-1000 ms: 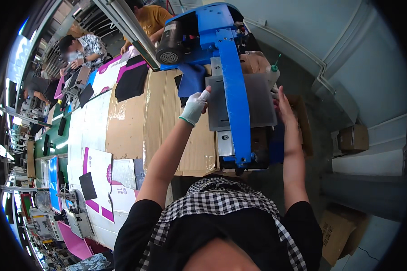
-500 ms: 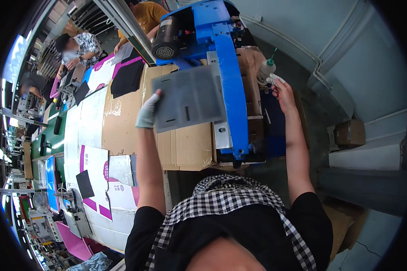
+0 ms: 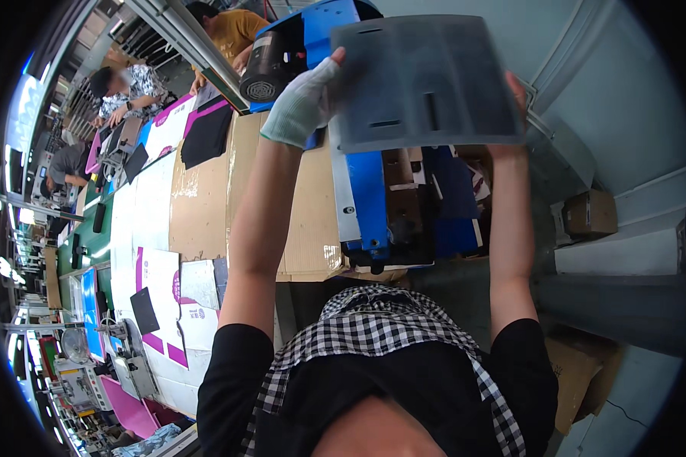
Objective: Aligning material sheets with templates and feeding them into a manufacturing machine for processing.
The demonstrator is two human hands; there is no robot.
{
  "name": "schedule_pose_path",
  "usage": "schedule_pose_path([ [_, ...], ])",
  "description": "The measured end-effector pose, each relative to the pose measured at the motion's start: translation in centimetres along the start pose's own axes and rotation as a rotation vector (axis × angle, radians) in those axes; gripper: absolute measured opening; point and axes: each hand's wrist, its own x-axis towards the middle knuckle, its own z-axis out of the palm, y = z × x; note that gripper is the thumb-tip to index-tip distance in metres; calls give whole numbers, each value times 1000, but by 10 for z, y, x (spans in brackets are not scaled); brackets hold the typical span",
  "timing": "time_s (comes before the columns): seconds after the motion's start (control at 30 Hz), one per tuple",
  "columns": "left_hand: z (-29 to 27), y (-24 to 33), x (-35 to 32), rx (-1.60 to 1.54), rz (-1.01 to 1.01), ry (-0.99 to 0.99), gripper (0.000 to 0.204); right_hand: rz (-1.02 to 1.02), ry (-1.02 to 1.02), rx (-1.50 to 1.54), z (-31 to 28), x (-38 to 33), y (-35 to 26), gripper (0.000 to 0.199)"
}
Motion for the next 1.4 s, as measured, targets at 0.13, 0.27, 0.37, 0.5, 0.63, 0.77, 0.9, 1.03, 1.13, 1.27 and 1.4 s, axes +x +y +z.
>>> schedule_pose_path([
  [0.13,-8,-9,13,59,-23,-156,50,34,73,32,-55,9,-29,33],
  [0.27,-61,-36,12,-12,2,-173,47,67,279,-53,-95,6,1,31],
  [0.37,-98,-57,8,-107,-120,-101,45,93,231,-194,-117,-5,34,33],
  [0.5,-114,-68,3,-173,-219,-37,42,308,43,-40,-148,-10,95,38],
  [0.63,-123,-77,0,-175,-314,136,38,580,88,81,-101,-29,119,51],
  [0.77,-113,-103,-1,271,-239,250,45,584,30,-373,-164,-17,138,62],
  [0.9,-123,-125,1,188,-418,195,60,625,160,-465,-120,-24,124,82],
  [1.03,-150,-139,-4,-97,-357,185,67,549,129,-477,-153,-28,114,86],
  [1.13,-177,-141,-10,-269,-283,98,66,605,117,-422,-149,-32,107,87],
  [1.27,-217,-130,-24,-246,-118,125,51,530,277,-455,-140,-50,99,84],
  [1.4,-243,-38,-96,94,105,653,33,504,362,-488,-177,-56,83,73],
])
